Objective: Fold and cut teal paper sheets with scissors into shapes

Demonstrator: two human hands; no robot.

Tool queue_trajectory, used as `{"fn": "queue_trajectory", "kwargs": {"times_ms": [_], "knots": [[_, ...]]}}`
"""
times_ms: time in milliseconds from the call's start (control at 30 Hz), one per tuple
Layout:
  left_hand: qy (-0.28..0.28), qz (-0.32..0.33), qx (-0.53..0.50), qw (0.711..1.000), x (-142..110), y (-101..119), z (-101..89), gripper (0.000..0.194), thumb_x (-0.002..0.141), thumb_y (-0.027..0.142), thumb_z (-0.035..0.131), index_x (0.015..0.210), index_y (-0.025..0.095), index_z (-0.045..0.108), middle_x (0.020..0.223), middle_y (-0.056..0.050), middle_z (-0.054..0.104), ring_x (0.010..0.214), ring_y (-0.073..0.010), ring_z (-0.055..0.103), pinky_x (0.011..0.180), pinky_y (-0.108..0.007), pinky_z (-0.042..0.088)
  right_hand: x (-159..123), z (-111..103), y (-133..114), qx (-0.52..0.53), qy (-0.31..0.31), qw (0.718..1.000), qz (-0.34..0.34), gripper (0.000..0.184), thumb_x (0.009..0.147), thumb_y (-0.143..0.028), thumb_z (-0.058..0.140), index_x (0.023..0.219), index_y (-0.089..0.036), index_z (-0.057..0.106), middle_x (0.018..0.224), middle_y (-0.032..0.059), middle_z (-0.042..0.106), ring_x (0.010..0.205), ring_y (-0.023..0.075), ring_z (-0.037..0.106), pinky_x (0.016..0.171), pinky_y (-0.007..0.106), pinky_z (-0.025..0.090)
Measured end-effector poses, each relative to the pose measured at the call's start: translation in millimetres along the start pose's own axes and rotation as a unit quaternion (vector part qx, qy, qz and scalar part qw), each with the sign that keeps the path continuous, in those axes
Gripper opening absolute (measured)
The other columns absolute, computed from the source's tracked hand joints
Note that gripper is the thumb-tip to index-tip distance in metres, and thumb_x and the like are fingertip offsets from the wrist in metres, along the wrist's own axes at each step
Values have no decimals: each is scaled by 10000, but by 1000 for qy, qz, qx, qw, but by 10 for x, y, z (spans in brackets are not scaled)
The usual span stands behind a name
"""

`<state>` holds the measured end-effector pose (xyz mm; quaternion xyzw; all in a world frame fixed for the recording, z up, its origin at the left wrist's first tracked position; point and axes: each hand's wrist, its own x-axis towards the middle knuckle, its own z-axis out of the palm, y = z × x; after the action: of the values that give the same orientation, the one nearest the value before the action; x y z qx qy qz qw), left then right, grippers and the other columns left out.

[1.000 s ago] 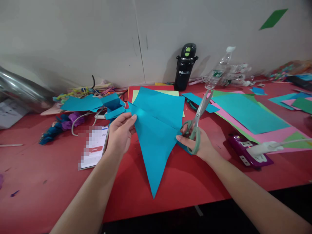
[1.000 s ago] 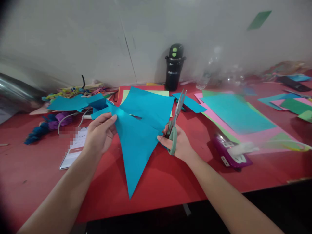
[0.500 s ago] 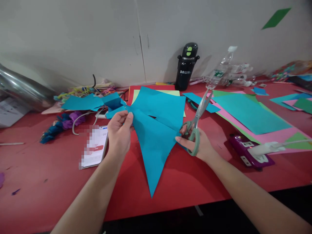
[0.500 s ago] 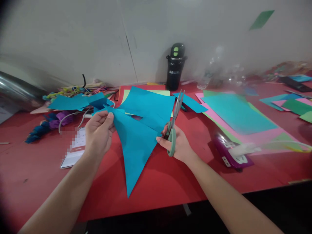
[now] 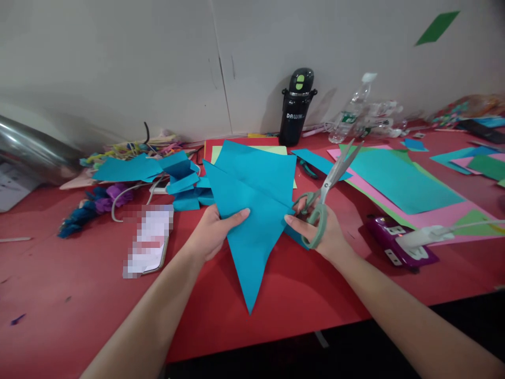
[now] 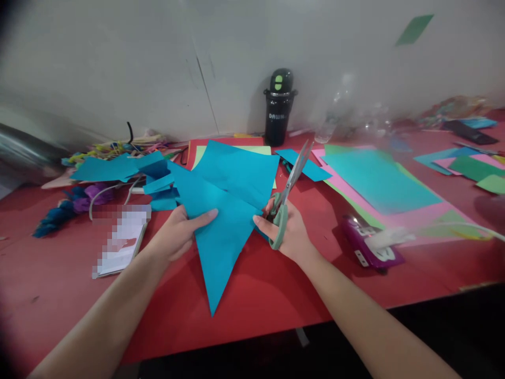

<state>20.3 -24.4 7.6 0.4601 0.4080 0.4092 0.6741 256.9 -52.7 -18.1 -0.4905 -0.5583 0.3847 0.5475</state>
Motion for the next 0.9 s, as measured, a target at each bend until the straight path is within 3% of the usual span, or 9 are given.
{"fn": "queue_trajectory", "kwargs": {"times_ms": [100,200,467,667,900], "knots": [[24,72,40,996,12,-20,16,523,801,321,801,1295,242,647,1368,-100,650,1220,-359,631,978,-509,575,-4,2,28,11,-7,1000,-5,313,770,-371,796,812,-237,516,757,-21,545,715,173,557,658,356,486],[37,95,69,992,15,-25,16,516,799,340,800,1281,223,662,1336,-111,669,1202,-366,639,963,-514,581,-1,-6,47,25,-17,1000,-6,308,779,-365,798,834,-239,522,772,-23,545,737,172,566,679,354,491],[29,65,3,997,30,-33,-2,454,739,318,848,1162,227,714,1292,-134,692,1149,-376,673,915,-519,596,25,-38,16,-5,-42,999,3,345,777,-438,781,811,-246,496,720,-22,523,684,171,522,629,346,459],[23,23,-31,999,32,9,-30,386,775,328,821,1137,231,726,1269,-121,708,1126,-335,689,904,-475,598,28,-45,42,8,-52,998,20,347,763,-434,786,830,-244,504,732,-21,518,696,170,509,635,342,445],[34,37,-52,997,51,50,-34,328,798,370,801,1080,210,751,1145,-119,756,1061,-308,716,898,-461,596,28,-33,15,8,-47,999,23,355,747,-424,793,819,-239,498,724,-28,499,664,156,483,618,333,424]]}}
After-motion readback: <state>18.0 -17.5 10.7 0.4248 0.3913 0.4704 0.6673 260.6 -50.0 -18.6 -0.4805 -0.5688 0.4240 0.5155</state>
